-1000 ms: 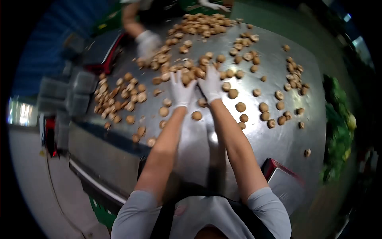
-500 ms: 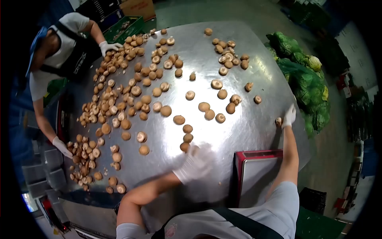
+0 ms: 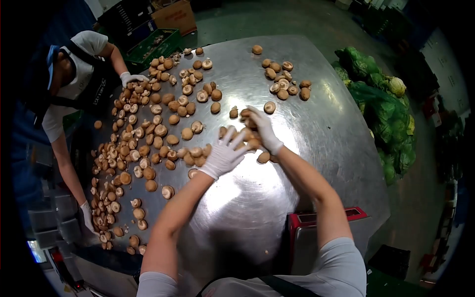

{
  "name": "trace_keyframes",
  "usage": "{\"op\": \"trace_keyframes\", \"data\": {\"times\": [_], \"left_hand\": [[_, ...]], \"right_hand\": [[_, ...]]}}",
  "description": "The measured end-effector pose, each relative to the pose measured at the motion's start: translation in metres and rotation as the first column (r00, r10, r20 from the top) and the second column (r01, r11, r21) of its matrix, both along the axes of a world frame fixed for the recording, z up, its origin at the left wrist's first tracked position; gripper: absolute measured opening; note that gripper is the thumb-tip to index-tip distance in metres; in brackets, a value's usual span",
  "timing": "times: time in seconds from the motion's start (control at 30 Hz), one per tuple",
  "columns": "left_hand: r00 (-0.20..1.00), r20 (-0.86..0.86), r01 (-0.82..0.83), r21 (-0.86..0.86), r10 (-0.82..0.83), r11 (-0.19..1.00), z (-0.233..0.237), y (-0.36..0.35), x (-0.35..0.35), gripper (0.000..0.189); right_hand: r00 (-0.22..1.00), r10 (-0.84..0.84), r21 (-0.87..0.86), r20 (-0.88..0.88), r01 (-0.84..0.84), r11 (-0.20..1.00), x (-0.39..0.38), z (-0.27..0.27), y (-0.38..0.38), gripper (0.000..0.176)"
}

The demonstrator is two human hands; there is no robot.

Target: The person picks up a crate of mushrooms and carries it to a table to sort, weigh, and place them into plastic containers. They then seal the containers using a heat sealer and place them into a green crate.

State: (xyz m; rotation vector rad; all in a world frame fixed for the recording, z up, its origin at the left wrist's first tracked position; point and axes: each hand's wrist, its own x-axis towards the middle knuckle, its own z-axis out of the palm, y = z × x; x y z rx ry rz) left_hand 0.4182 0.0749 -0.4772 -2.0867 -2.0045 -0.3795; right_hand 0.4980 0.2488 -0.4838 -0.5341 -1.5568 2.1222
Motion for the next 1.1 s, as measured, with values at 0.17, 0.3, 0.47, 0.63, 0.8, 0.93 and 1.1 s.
{"op": "trace_keyframes", "data": {"times": [0.17,0.3,0.47,0.63,0.8,0.93,1.1], "left_hand": [[0.940,-0.242,-0.281,-0.156,0.239,0.947,0.032,-0.038,-0.098,0.022],[0.836,-0.327,-0.507,-0.150,0.441,0.849,0.061,-0.078,-0.164,0.021],[0.939,-0.087,-0.318,0.150,0.333,0.936,0.100,-0.027,-0.125,0.021],[0.896,0.265,0.401,-0.145,-0.355,0.905,0.051,0.057,0.027,0.042],[0.918,0.231,0.358,-0.137,-0.322,0.924,-0.004,0.086,0.055,0.043],[0.998,-0.061,-0.027,-0.201,0.015,0.979,0.003,0.080,0.002,0.036],[0.956,-0.057,-0.292,-0.300,0.289,0.908,0.036,0.015,-0.084,0.025]], "right_hand": [[1.000,-0.014,0.151,0.018,0.011,0.988,-0.130,0.008,-0.033,0.042],[0.968,-0.172,0.453,-0.186,0.239,0.859,-0.126,0.053,0.010,0.034],[0.693,-0.691,0.554,-0.204,0.664,0.502,-0.001,0.041,0.190,0.031],[0.697,-0.717,0.364,-0.011,0.670,0.647,0.067,-0.026,0.282,0.042],[0.986,-0.148,0.474,0.080,0.094,0.876,-0.002,-0.010,0.221,0.040],[0.992,0.057,0.380,0.115,-0.097,0.920,-0.061,-0.007,0.149,0.037],[0.936,0.352,0.484,0.016,-0.315,0.817,-0.144,0.002,0.019,0.042]]}}
